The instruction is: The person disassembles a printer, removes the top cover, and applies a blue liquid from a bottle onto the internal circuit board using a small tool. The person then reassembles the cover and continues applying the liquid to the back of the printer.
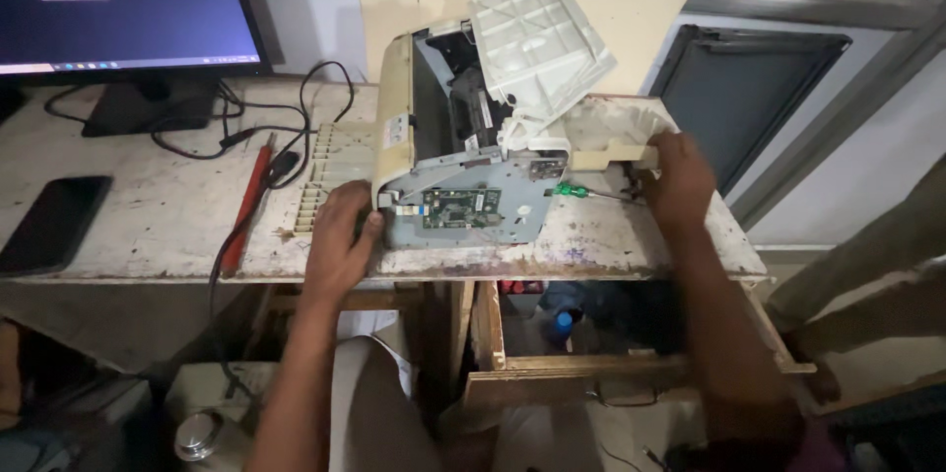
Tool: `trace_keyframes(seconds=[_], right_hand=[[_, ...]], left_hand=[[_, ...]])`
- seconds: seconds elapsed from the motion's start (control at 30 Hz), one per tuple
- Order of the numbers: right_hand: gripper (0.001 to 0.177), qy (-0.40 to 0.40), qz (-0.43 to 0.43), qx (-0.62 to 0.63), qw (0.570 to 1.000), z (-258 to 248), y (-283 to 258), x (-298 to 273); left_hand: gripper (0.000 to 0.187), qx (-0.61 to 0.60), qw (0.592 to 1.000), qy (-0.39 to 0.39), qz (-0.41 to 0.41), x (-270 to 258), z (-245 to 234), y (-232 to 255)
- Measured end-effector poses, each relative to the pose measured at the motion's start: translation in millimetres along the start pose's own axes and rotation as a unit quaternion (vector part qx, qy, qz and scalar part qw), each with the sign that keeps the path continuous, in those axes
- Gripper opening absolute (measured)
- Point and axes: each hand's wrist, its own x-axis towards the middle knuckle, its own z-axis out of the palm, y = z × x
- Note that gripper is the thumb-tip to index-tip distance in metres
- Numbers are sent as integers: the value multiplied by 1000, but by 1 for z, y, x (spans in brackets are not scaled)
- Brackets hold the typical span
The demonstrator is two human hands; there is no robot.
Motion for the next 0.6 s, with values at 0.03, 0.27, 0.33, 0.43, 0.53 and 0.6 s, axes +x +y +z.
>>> trace_keyframes(seconds=[0.03, 0.27, 0.33, 0.43, 0.53, 0.6], right_hand=[[47, 5, 8, 16, 1000, 4, 0, -3], [37, -48, 49, 118, 991, 4, 2, -18], [32, -26, 36, 86, 995, 0, 0, -18], [19, 19, 12, 111, 994, -10, -9, -14], [11, 20, -11, 159, 987, -22, -13, -9], [10, 14, -23, 170, 985, -23, -16, -11]], left_hand=[[38, -12, 1000, 1, 2, -1, 0, 1], [34, -16, 1000, -1, -7, 3, -2, 0], [32, -33, 999, -3, -24, 1, -2, 0], [30, -40, 999, 15, -30, 0, -2, 0], [32, -45, 998, 23, -44, 0, -1, -4], [34, -49, 997, 26, -56, -2, -1, -7]])
